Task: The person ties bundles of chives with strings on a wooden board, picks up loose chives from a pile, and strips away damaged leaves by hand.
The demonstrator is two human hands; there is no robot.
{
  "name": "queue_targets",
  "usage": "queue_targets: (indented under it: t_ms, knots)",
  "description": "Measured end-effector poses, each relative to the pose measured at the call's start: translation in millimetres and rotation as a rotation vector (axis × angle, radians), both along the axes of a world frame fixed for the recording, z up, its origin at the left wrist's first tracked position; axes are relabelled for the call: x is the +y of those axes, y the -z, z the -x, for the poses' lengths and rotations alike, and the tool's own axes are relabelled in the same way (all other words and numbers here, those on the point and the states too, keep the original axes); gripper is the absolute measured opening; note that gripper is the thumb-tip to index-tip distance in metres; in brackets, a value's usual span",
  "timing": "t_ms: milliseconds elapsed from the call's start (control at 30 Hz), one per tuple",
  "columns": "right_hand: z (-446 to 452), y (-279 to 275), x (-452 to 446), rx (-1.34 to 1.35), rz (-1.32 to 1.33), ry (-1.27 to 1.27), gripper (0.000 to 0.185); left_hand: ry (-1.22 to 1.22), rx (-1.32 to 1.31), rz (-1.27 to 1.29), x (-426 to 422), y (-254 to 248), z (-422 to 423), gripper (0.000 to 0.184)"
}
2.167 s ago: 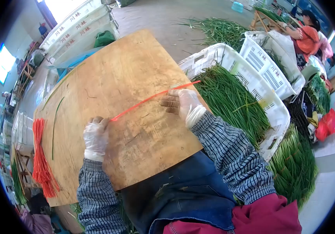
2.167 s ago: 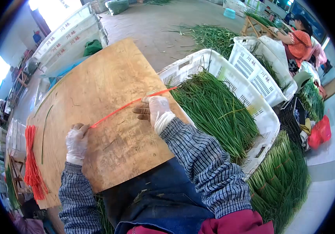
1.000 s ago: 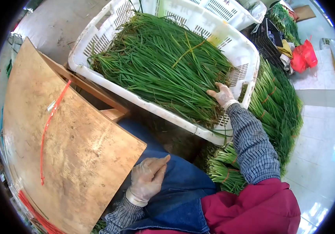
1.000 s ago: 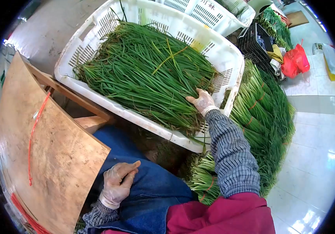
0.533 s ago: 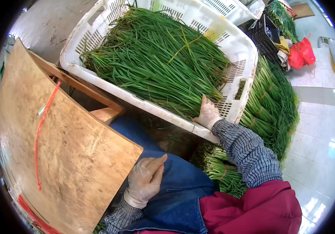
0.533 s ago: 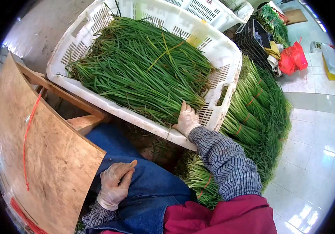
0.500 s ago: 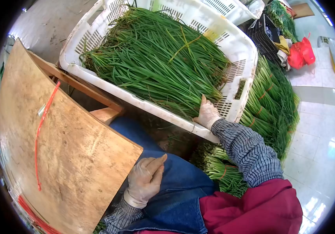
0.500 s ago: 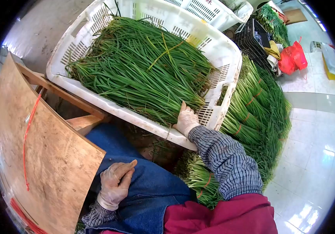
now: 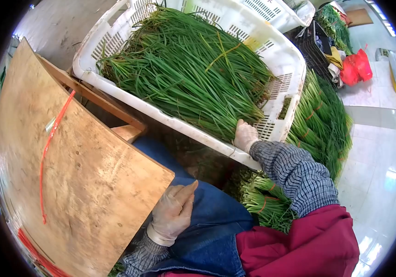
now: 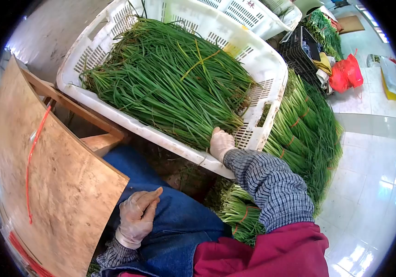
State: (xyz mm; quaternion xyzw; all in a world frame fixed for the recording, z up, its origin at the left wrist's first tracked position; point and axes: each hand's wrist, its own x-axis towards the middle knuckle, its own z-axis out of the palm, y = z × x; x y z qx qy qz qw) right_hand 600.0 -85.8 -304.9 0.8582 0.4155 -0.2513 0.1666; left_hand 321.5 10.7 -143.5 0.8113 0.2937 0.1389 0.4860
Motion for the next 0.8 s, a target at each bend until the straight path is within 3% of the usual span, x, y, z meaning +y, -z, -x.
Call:
queue_targets:
  t_ms: [133, 300, 433, 500, 533, 600, 733, 800]
  knots:
    - [6, 12, -7, -0.128, -0.158, -0.034, 0.04, 0.012, -0.013, -0.03, -2, 3, 0, 0.029]
    - [-25, -23, 16, 0.183, 0.037, 0.128, 0.026, 0.018, -0.012, -0.035, -2, 4, 1, 0.029]
    - [-109, 27, 12, 0.201, 0.392, -0.576, 0.032, 0.037, 0.005, -0.023, -3, 0, -2, 0.028]
    - [-100, -59, 50, 0.272, 0.289, -0.389, 0.042, 0.048, 0.014, -0.04, -4, 1, -2, 0.027]
    - [-90, -101, 67, 0.337, 0.131, -0.016, 0.046, 0.049, 0.019, -0.053, -4, 2, -2, 0.027]
    - [-97, -122, 81, 0.254, 0.085, -0.083, 0.046, 0.046, 0.015, -0.055, -2, 1, -2, 0.026]
    - [-105, -152, 108, 0.058, 0.155, -0.14, 0.031, 0.022, -0.019, -0.062, -4, 3, -1, 0.026]
    - [-109, -148, 109, 0.015, 0.128, -0.291, 0.021, 0.03, 0.009, -0.064, -4, 1, 0, 0.025]
